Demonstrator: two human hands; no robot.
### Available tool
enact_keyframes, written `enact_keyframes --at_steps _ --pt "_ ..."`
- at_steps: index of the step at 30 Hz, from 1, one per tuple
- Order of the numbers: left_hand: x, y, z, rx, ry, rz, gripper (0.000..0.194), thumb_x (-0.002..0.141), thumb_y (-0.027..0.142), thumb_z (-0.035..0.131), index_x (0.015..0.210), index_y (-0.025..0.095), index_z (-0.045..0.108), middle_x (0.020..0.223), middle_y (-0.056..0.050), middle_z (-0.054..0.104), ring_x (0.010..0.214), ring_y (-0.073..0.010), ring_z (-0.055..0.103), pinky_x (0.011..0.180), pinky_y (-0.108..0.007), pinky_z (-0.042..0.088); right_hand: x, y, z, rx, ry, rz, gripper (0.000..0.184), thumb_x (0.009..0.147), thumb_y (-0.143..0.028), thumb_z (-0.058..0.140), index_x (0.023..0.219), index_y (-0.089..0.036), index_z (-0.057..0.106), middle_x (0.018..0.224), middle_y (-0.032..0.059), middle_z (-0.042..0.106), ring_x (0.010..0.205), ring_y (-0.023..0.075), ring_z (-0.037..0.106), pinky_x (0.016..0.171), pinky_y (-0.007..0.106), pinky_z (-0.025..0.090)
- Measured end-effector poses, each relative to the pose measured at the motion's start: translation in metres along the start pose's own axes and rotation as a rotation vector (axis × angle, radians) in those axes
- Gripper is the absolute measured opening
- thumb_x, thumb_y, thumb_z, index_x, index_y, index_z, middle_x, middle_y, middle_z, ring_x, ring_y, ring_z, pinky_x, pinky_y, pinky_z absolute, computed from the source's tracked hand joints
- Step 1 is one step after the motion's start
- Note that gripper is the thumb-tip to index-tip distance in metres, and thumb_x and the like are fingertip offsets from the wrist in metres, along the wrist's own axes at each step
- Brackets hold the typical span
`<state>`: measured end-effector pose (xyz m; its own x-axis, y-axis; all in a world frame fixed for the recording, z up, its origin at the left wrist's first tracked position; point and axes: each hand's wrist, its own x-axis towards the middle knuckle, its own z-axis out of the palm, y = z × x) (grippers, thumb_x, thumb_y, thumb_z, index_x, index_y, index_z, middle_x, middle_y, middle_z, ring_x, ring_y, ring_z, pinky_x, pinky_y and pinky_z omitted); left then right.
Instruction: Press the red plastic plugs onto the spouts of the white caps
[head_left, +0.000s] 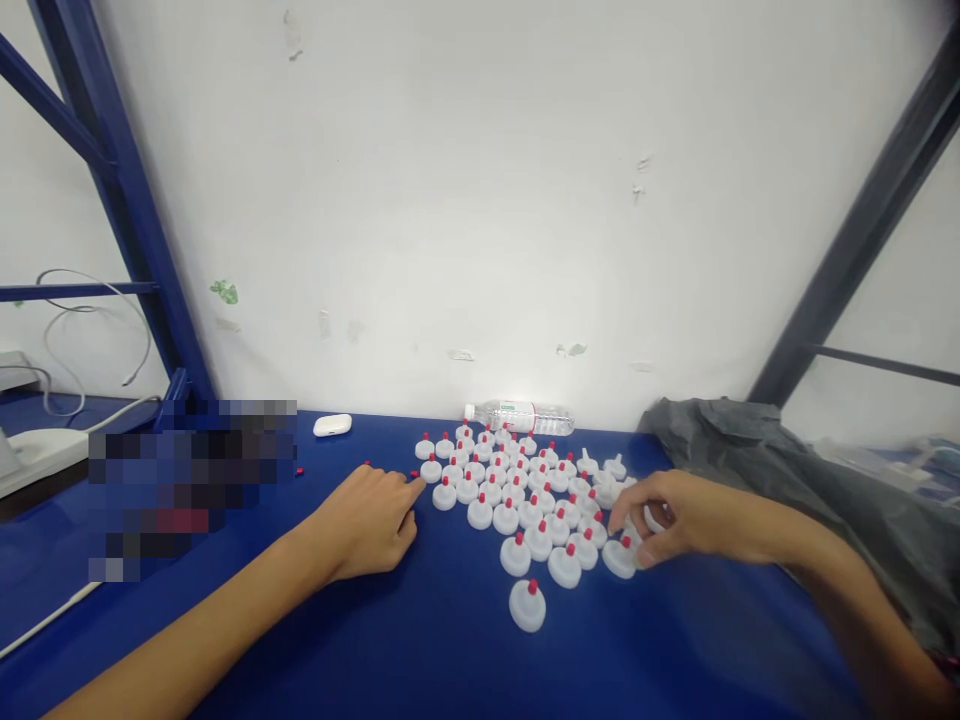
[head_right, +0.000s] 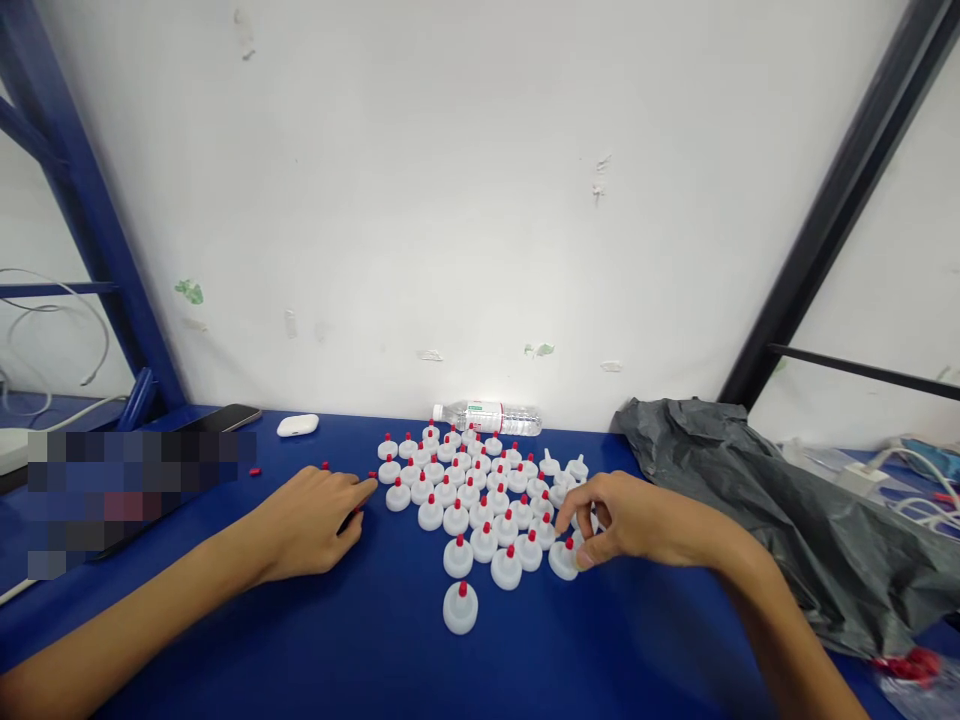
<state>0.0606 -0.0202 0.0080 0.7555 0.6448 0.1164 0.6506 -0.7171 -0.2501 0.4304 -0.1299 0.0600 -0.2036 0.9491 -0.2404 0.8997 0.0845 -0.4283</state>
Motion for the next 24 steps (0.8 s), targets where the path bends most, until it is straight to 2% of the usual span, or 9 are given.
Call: enact_keyframes --at_steps 2,4,9,11,14,16,20,24 --pt "-0.001 0.001 -0.003 -0.005 0.008 -0.015 0.024 0.092 0.026 0.043 0.101 0.017 0.064 0.085 -0.012 0.073 0.074 -0.0311 0.070 0.063 -0.038 0.044 0.002 -0.005 0.003 -0.026 0.018 -0.043 0.020 0.079 -0.044 0.073 0.087 -0.026 0.078 0.078 0.0018 0.071 0.072 0.0199 0.061 0.062 0.028 0.041" --pt "-0.002 0.002 -0.008 -0.008 0.033 -0.023 0.024 0.094 0.028 0.041 0.100 0.018 0.063 0.085 -0.011 0.072 0.073 -0.0309 0.069 0.062 -0.038 0.042 0.002 -0.011 0.003 -0.027 0.088 -0.093 0.023 0.084 -0.046 0.069 0.083 -0.024 0.075 0.080 0.0024 0.071 0.074 0.0198 0.061 0.064 0.029 0.043" --pt "-0.005 0.007 -0.020 -0.119 0.208 0.022 0.019 0.095 0.026 0.040 0.084 0.021 0.054 0.076 -0.004 0.067 0.064 -0.0232 0.063 0.056 -0.033 0.031 -0.004 -0.030 0.004 0.257 0.181 -0.199 0.028 0.095 -0.050 0.057 0.099 -0.023 0.064 0.110 0.0059 0.071 0.090 0.0215 0.066 0.076 0.031 0.053" --pt "-0.008 0.013 -0.021 -0.199 0.304 0.083 0.016 0.094 0.023 0.040 0.084 0.021 0.053 0.074 -0.002 0.065 0.062 -0.0198 0.061 0.055 -0.032 0.030 0.000 -0.039 0.013 0.297 0.231 -0.250 0.026 0.098 -0.048 0.054 0.102 -0.024 0.062 0.114 0.0058 0.070 0.097 0.0220 0.066 0.083 0.033 0.053" --pt "-0.011 0.026 -0.017 -0.295 0.414 0.190 0.012 0.095 0.023 0.042 0.091 0.021 0.053 0.076 -0.001 0.065 0.061 -0.0176 0.060 0.056 -0.031 0.031 0.012 -0.053 0.037 0.152 0.426 -0.353 0.020 0.101 -0.042 0.051 0.109 -0.026 0.062 0.112 0.0047 0.069 0.100 0.0212 0.064 0.088 0.035 0.051" --pt "-0.013 0.037 -0.015 -0.338 0.459 0.238 0.010 0.095 0.028 0.047 0.096 0.021 0.054 0.079 -0.001 0.067 0.063 -0.0177 0.062 0.056 -0.031 0.033 0.020 -0.060 0.055 0.000 0.570 -0.477 0.022 0.102 -0.038 0.052 0.119 -0.025 0.059 0.111 0.0059 0.068 0.100 0.0215 0.062 0.088 0.036 0.050" --pt "-0.014 0.057 -0.011 -0.417 0.440 0.270 0.014 0.094 0.035 0.054 0.100 0.023 0.054 0.080 0.002 0.068 0.065 -0.0172 0.063 0.057 -0.031 0.034 0.027 -0.075 0.083 -0.164 0.633 -0.753 0.034 0.097 -0.046 0.061 0.120 -0.022 0.053 0.095 0.0036 0.068 0.084 0.0186 0.061 0.075 0.031 0.049" --pt "-0.015 0.066 -0.009 -0.396 0.396 0.346 0.017 0.101 0.028 0.042 0.088 0.021 0.052 0.074 0.001 0.063 0.060 -0.0158 0.057 0.054 -0.031 0.029 0.027 -0.085 0.092 -0.178 0.697 -0.914 0.032 0.096 -0.046 0.061 0.114 -0.021 0.051 0.092 0.0013 0.071 0.076 0.0163 0.060 0.072 0.031 0.045"
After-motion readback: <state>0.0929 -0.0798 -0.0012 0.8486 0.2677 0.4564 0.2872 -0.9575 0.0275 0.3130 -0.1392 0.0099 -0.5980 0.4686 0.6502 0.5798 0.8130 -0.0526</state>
